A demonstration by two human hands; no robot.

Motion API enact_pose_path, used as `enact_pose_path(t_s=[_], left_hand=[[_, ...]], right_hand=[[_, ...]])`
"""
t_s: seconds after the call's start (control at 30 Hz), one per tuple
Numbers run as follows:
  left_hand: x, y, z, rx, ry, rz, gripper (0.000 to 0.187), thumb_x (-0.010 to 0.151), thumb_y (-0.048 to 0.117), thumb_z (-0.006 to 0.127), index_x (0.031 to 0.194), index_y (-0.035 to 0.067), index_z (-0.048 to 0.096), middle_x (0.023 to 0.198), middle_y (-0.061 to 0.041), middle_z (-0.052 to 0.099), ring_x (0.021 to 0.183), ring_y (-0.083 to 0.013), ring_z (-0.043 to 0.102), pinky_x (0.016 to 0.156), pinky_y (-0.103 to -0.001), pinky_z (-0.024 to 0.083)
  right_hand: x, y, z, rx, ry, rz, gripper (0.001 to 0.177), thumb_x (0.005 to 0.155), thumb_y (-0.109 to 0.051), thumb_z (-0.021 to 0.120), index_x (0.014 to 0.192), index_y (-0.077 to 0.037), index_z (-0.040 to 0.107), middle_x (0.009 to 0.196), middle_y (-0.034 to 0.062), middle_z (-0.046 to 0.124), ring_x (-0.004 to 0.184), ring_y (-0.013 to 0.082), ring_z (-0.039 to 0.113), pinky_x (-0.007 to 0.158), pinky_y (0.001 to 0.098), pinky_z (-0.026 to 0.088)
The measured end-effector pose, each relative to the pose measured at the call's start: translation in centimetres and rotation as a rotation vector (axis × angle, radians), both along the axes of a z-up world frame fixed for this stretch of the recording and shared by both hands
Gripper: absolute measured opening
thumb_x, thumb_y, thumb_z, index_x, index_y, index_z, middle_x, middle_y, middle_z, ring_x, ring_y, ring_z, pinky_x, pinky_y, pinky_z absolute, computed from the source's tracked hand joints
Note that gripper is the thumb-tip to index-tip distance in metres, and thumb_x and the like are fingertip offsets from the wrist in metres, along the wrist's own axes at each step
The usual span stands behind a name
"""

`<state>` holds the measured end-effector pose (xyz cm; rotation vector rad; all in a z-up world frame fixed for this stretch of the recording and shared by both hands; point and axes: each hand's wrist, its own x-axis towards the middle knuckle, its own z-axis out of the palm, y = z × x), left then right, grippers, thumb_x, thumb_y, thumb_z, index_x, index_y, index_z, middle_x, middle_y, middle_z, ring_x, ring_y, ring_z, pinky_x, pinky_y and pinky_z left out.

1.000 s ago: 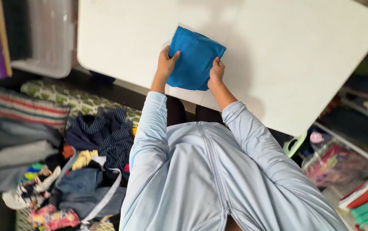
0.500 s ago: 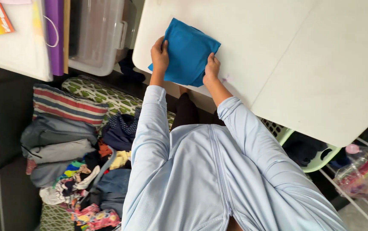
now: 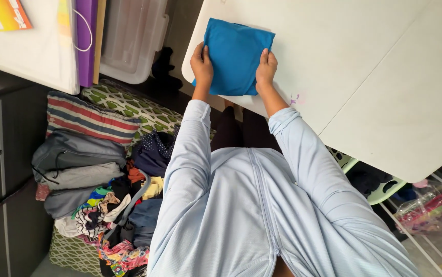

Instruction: The person folds several pieces of clothing one by one on a white folding table. They pick up a blue t-shirt, a dark purple t-shirt, and a black t-shirt from a laundry basket, unfold each, fold them neatly, and place them in a stack on the table.

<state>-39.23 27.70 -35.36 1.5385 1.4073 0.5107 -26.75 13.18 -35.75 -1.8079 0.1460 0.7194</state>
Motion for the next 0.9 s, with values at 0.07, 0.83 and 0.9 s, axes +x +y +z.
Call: enact_pose_path(t_s=[0.07, 0.83, 0.9], left_hand=[[0.3, 0.2, -0.2, -0.002, 0.002, 0.029, 0.03, 0.102, 0.021, 0.06, 0.122, 0.001, 0.07, 0.105, -0.02, 0.077, 0.094, -0.0277, 0.075, 0.087, -0.036, 0.057], [-1.1, -2.5, 0.6, 0.382, 0.643, -0.898, 0.074, 0.107, 0.049, 0.048, 0.165, 0.011, 0.02, 0.172, -0.007, 0.013, 0.159, -0.0269, 0.011, 0.127, -0.053, 0.009], [-0.8, -3.6, 1.2, 0.381, 0.599, -0.878, 0.076, 0.106, 0.046, 0.049, 0.164, 0.007, 0.019, 0.172, -0.012, 0.012, 0.159, -0.0318, 0.01, 0.127, -0.055, 0.011]], right_hand=[[-0.2, 0.2, -0.7, -0.017, -0.046, -0.009, 0.045, 0.112, -0.039, 0.049, 0.081, -0.006, 0.048, 0.073, -0.0012, 0.041, 0.07, 0.0131, 0.037, 0.064, 0.0341, 0.039], [-2.1, 0.0, -1.1, -0.587, -0.669, 0.94, 0.11, 0.097, -0.057, 0.067, 0.159, 0.008, 0.003, 0.167, 0.0276, 0.0, 0.156, 0.0422, 0.0, 0.127, 0.0557, 0.014], [-1.1, -0.9, -0.5, -0.468, -0.673, 0.953, 0.103, 0.1, -0.047, 0.069, 0.162, 0.005, 0.004, 0.171, 0.0247, 0.002, 0.159, 0.0421, 0.004, 0.128, 0.0547, 0.018]])
